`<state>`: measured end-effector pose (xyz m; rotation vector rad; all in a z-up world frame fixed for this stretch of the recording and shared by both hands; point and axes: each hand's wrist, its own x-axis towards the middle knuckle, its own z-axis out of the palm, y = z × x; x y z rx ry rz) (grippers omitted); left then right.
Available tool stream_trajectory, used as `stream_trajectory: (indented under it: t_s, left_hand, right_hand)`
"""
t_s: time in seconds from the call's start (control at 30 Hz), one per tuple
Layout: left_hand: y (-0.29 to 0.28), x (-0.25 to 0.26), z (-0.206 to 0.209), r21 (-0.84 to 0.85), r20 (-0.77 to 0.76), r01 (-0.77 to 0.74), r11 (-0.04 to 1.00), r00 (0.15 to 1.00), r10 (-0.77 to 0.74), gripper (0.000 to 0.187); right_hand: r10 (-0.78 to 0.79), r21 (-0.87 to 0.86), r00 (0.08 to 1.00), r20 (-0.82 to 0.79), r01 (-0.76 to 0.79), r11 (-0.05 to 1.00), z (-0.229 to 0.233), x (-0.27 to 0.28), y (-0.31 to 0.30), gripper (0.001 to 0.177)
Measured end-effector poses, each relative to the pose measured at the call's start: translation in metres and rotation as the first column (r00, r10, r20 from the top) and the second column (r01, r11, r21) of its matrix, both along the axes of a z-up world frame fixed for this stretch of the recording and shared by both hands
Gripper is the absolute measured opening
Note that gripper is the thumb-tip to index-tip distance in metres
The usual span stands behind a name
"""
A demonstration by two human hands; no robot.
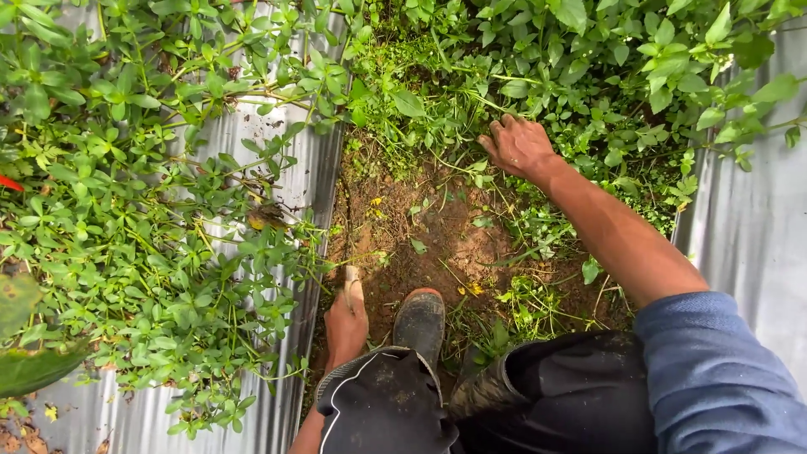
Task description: Using a hand sickle to cut and remove weeds from a garden bed between rows of plants.
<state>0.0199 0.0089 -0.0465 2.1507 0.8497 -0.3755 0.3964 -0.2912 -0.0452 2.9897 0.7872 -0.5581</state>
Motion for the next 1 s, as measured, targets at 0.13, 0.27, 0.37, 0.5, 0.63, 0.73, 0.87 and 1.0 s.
stream_trajectory:
  t_s: [0.13, 0.27, 0.37, 0.5, 0.63, 0.73, 0.87, 1.0]
  left_hand:
    - [-0.001, 0.021, -0.009, 0.03, -0.103, 0.032, 0.999, 0.994, -0.029, 0.049]
    - [-0.011, 0.092, 0.006, -0.055, -0.007, -0.019, 0.998, 1.0, 0.018, 0.047]
    - [-0.016, 0.106, -0.034, -0.021, -0.029, 0.043, 0.999, 0.999, -0.043, 0.048]
    - [-0.029, 0.089, 0.02, 0.017, -0.139, 0.127, 0.992, 0.983, -0.123, 0.051]
    - [-0.021, 0.037, 0.03, -0.048, -0.141, 0.095, 0.994, 0.985, -0.101, 0.053]
    - [-0.01, -0.001, 0.006, 0.08, -0.054, 0.018, 0.997, 0.998, -0.013, 0.044]
    - [-0.011, 0.024, 0.009, 0.079, -0.118, 0.002, 0.997, 0.993, 0.008, 0.048]
    - [-0.028, 0.081, 0.011, 0.001, -0.102, 0.0, 1.0, 0.995, 0.0, 0.049]
  right_hand:
    - [0.083, 0.024, 0.988, 0.127, -0.086, 0.996, -0.017, 0.004, -0.009, 0.047]
    - [0.155, 0.261, 0.753, 0.639, -0.402, 0.878, -0.061, 0.002, -0.029, 0.032]
    - [0.162, 0.243, 0.716, 0.679, -0.427, 0.871, -0.056, 0.0, -0.03, 0.032]
    - [0.184, 0.135, 0.889, 0.42, -0.261, 0.956, -0.012, -0.009, -0.018, 0.04]
    - [0.133, -0.032, 0.985, 0.112, -0.13, 0.991, 0.018, -0.001, 0.0, 0.048]
    - [0.031, -0.053, 0.999, -0.031, -0.033, 0.998, -0.002, -0.005, 0.002, 0.051]
    - [0.043, -0.08, 0.997, -0.061, -0.048, 0.996, 0.015, -0.006, 0.008, 0.053]
    - [0.024, -0.063, 0.996, -0.092, -0.03, 0.998, 0.035, -0.005, 0.006, 0.054]
